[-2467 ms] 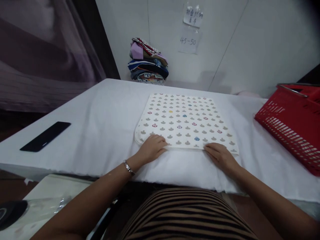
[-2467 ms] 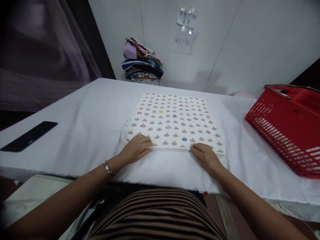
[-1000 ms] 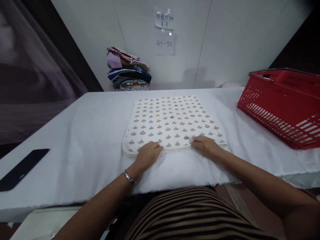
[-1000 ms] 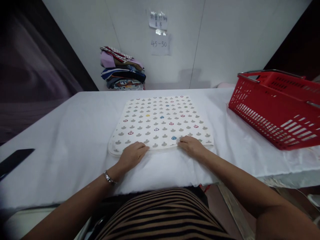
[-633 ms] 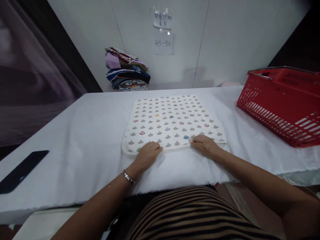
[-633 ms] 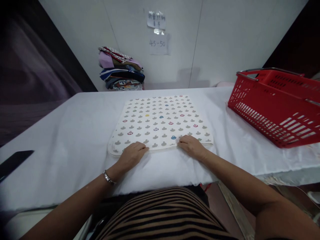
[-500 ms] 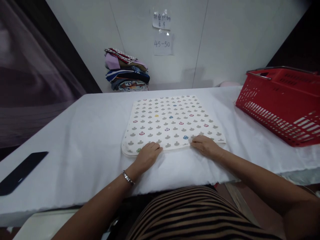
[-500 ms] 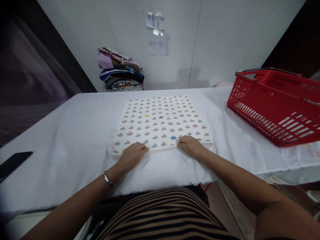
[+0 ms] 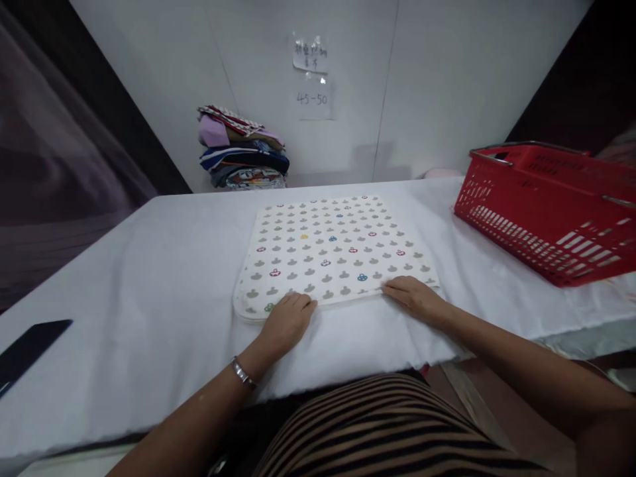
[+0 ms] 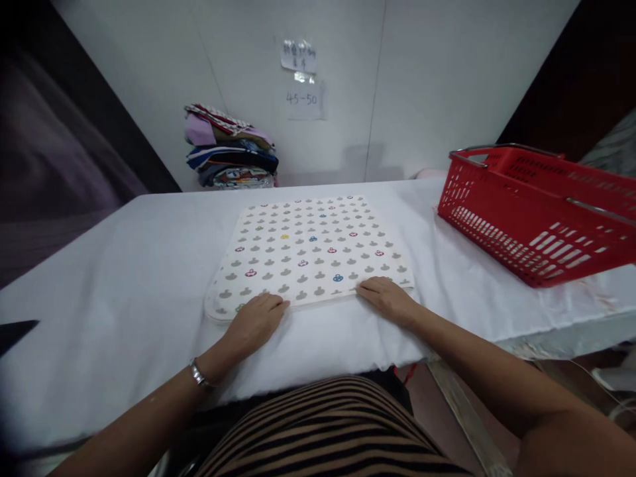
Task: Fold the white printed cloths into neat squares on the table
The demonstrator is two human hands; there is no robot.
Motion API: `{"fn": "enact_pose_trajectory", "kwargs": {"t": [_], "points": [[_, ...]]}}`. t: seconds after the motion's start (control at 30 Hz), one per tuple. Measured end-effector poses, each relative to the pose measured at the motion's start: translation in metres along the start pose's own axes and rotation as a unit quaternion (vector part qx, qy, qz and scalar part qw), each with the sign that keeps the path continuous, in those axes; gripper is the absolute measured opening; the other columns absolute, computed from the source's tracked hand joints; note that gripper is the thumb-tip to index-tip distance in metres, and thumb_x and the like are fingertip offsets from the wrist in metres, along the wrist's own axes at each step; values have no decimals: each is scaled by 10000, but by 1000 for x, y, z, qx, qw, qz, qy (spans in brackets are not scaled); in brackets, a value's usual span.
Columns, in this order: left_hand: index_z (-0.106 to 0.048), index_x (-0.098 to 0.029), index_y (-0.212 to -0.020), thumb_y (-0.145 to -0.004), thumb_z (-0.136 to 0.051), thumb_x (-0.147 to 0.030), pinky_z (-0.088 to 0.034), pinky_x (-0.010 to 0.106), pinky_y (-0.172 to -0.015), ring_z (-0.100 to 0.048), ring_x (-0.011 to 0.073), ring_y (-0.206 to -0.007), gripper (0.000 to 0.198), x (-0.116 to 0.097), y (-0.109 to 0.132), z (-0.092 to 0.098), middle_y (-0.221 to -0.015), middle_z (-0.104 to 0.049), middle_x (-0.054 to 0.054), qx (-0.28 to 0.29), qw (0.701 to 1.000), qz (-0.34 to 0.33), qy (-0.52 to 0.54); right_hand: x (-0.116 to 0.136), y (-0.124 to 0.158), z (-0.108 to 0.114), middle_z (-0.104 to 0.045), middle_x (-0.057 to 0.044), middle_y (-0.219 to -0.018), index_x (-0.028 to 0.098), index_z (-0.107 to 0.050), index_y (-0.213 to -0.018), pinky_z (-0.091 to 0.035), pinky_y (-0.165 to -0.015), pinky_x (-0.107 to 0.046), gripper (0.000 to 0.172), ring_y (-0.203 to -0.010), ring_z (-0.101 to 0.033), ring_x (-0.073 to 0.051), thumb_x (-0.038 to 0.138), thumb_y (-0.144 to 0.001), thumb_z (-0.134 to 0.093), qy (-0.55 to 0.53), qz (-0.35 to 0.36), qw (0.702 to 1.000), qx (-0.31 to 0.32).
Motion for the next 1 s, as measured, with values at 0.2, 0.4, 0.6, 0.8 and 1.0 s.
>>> {"fn": "enact_pose_trajectory", "kwargs": {"t": [0.2, 0.4, 0.6, 0.8, 1.0], "points": [[-577, -150, -1017, -869, -389, -62, -428, 355, -774, -525, 209, -862, 255, 0, 0, -7, -925, -592, 71, 2, 1000, -5, 2, -39, 37, 13, -609, -118, -1193, 199, -592, -1202, -449, -903, -434, 367, -1073, -558, -241, 220, -943, -333, 11, -61, 998, 20], [-557, -146, -1036, -881, -384, -84, -447, 357, -758, -527, 216, -856, 241, 3, 2, -7, -944, -592, 83, -8, 1000, -15, -1, -82, 71, 47, -622, -119, -1163, 197, -670, -1072, -477, -868, -403, 328, -1047, -580, -260, 282, -880, -417, -34, -202, 977, -60], [-552, -163, -1048, -868, -384, -80, -453, 361, -756, -535, 215, -850, 260, 3, 1, -2, -938, -602, 78, -21, 999, -23, 10, -127, 91, 35, -691, -53, -715, 160, -691, -897, -485, -646, -276, 256, -689, -643, -190, 305, -825, -492, -95, -466, 879, 23], [-585, -168, -991, -842, -384, -44, -447, 362, -774, -538, 216, -878, 279, 6, 0, -4, -948, -601, 73, -4, 999, -4, 37, -141, 101, 7, -607, -17, -554, 156, -570, -630, -375, -415, -209, 239, -436, -534, -104, 352, -744, -646, -254, -600, 754, 81], [-594, -165, -988, -859, -376, -52, -439, 358, -806, -524, 210, -908, 277, 11, 1, -11, -970, -597, 73, 33, 998, 35, 41, -132, 96, 2, -453, 54, -441, 179, -459, -574, -233, -362, -184, 287, -374, -372, -51, 313, -692, -683, -352, -596, 720, 52]]}}
Point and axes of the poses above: each hand's wrist, its own y-axis away from the middle knuckle, its own z-axis out of the back of the hand, x = y × z, the point moved 10 cm from there along -y, towards the middle knuckle
